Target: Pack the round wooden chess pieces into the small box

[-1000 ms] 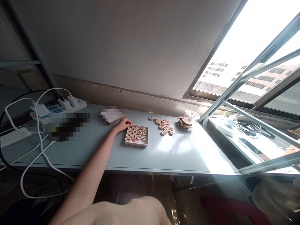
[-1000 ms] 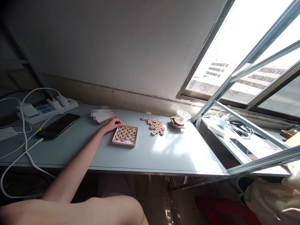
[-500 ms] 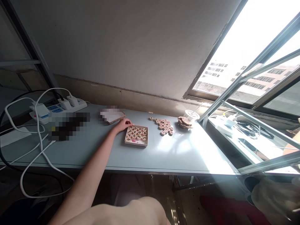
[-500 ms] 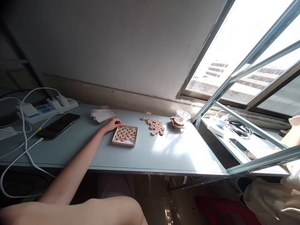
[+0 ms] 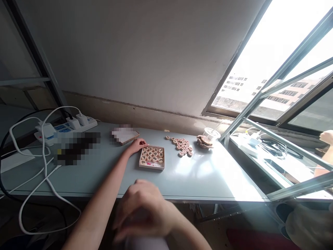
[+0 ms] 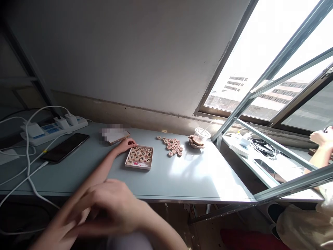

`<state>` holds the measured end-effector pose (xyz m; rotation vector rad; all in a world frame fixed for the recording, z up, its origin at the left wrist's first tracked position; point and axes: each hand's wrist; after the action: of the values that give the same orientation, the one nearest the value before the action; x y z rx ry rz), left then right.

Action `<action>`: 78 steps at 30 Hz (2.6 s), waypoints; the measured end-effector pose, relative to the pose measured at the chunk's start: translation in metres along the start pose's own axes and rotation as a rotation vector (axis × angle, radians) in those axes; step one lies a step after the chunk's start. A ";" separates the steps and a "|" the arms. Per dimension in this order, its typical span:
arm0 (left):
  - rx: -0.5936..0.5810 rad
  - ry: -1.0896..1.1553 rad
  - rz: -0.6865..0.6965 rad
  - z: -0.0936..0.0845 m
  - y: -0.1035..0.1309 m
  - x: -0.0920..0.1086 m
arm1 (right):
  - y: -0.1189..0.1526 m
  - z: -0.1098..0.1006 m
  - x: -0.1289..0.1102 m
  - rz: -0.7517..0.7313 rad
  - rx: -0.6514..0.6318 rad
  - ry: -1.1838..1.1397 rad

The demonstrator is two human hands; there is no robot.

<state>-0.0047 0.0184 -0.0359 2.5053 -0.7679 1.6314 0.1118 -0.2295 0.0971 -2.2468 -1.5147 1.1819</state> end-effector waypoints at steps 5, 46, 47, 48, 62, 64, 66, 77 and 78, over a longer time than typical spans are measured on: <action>-0.022 0.018 -0.011 0.000 0.001 0.004 | 0.032 -0.056 0.110 0.470 0.370 0.252; -0.029 -0.042 0.022 -0.002 0.005 0.013 | 0.048 -0.037 0.143 0.481 -0.031 0.690; -0.033 -0.039 0.017 -0.002 0.005 0.012 | 0.049 -0.042 0.149 0.506 0.003 0.732; -0.037 -0.036 0.010 -0.002 0.004 0.012 | 0.051 -0.048 0.157 0.540 0.044 0.783; -0.044 0.004 -0.028 -0.002 0.005 0.017 | 0.064 -0.086 0.249 0.853 0.061 1.026; -0.052 -0.001 -0.031 -0.002 0.005 0.015 | 0.060 -0.085 0.239 0.818 0.073 1.028; -0.056 -0.006 -0.029 -0.003 0.005 0.014 | 0.058 -0.084 0.229 0.817 0.072 0.986; -0.051 0.004 -0.017 -0.002 0.005 0.012 | 0.059 -0.066 0.141 0.611 0.049 0.468; -0.052 0.008 -0.017 -0.002 0.005 0.012 | 0.058 -0.062 0.135 0.598 0.023 0.477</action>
<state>-0.0047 0.0105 -0.0258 2.4615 -0.7747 1.5946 0.2175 -0.1261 0.0382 -2.7911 -0.6707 0.6687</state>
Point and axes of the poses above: each hand's wrist, its own y-axis away from the middle knuckle, its own z-axis out of the palm, x = y × z, and after that the axes turned 2 degrees about y, right-handed
